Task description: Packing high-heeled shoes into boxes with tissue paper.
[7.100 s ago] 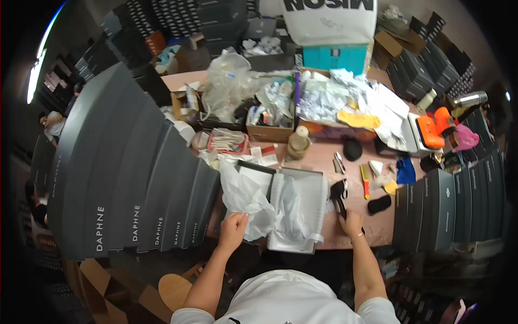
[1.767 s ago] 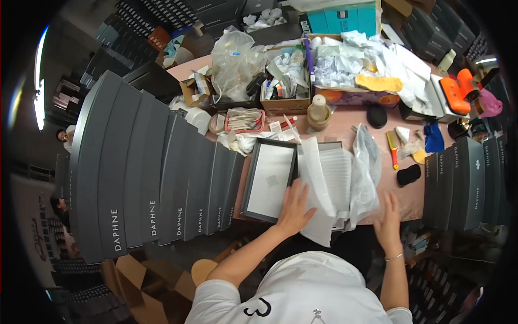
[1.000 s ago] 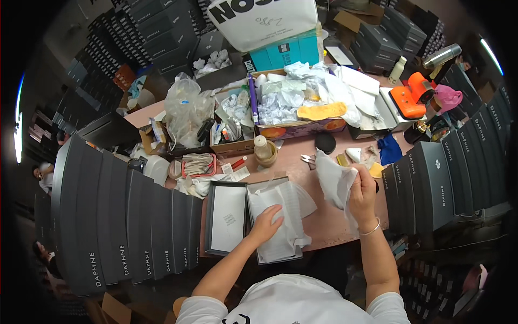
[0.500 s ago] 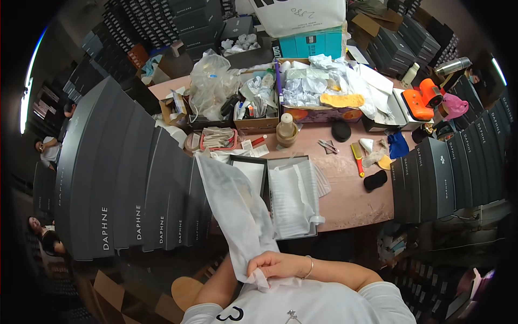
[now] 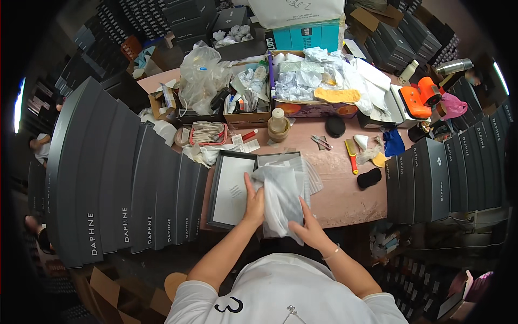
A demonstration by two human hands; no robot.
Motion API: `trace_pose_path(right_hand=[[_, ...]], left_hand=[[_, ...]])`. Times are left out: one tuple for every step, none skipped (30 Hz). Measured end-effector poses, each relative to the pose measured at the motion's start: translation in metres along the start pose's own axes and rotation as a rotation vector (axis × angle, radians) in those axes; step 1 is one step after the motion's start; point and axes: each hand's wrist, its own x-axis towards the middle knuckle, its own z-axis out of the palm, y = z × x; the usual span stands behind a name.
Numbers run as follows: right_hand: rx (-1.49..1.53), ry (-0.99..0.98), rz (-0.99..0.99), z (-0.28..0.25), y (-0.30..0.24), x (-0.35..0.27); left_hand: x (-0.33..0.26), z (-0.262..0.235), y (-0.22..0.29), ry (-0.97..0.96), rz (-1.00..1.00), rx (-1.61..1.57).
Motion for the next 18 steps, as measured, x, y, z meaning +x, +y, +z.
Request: trace_pose_path(right_hand=[[0.02,0.087,0.038,0.001,0.037,0.021],[0.043,0.172,0.076,0.003,0.074,0.042],[-0.069,0.194,0.077,0.003,0.102,0.059],[-0.18,0.203,0.076,0.008,0.123,0.071],[-0.099,0.237,0.002,0.011,0.143,0.075],[-0.108,0.155,-0.002,0.002,0.129,0.072],[-0.121,0.069,0.014,-0.013,0.093,0.047],[-0.13,-0.011,0.043,-0.027,0.068,0.018],[0.058,0.035,0.275,-0.046,0.061,-0.002],[0.241,0.084,0.496,-0.064,0.058,-0.013],[0.233,0.065,0.6,-0.073,0.069,-0.015],[0.223,0.054,0.709,-0.08,0.092,-0.017],[0.217,0.056,0.816,-0.087,0.116,-0.02],[0.394,0.019,0.88,-0.077,0.135,-0.015],[0.477,0.108,0.85,-0.063,0.151,-0.004],[0.558,0.189,0.817,-0.049,0.159,0.006],[0.648,0.24,0.672,-0.037,0.152,0.016],[0.746,0.294,0.519,-0.024,0.141,0.03]], left_hand=[[0.013,0.005,-0.036,-0.064,-0.016,0.007],[0.024,0.005,-0.074,-0.124,-0.03,0.015],[0.03,0.006,-0.103,-0.133,0.037,0.316],[0.033,0.003,-0.123,-0.131,0.108,0.618],[0.039,0.001,-0.129,-0.132,0.185,0.929],[0.052,0.002,-0.122,-0.145,0.121,0.847],[0.057,0.004,-0.116,-0.157,0.04,0.755],[0.052,0.006,-0.111,-0.174,-0.056,0.664],[0.047,0.018,-0.104,-0.137,-0.021,0.784],[0.05,0.015,-0.113,-0.11,0.088,0.887],[0.056,0.009,-0.128,-0.078,0.2,0.981],[0.057,0.01,-0.142,-0.052,0.31,1.07],[0.06,0.007,-0.138,-0.131,0.259,0.899],[0.06,0.009,-0.131,-0.167,0.253,0.907],[0.06,0.01,-0.124,-0.17,0.175,0.897],[0.059,0.01,-0.119,-0.167,0.098,0.888],[0.057,0.01,-0.111,-0.168,0.049,0.88],[0.055,0.01,-0.099,-0.176,0.0,0.882]])
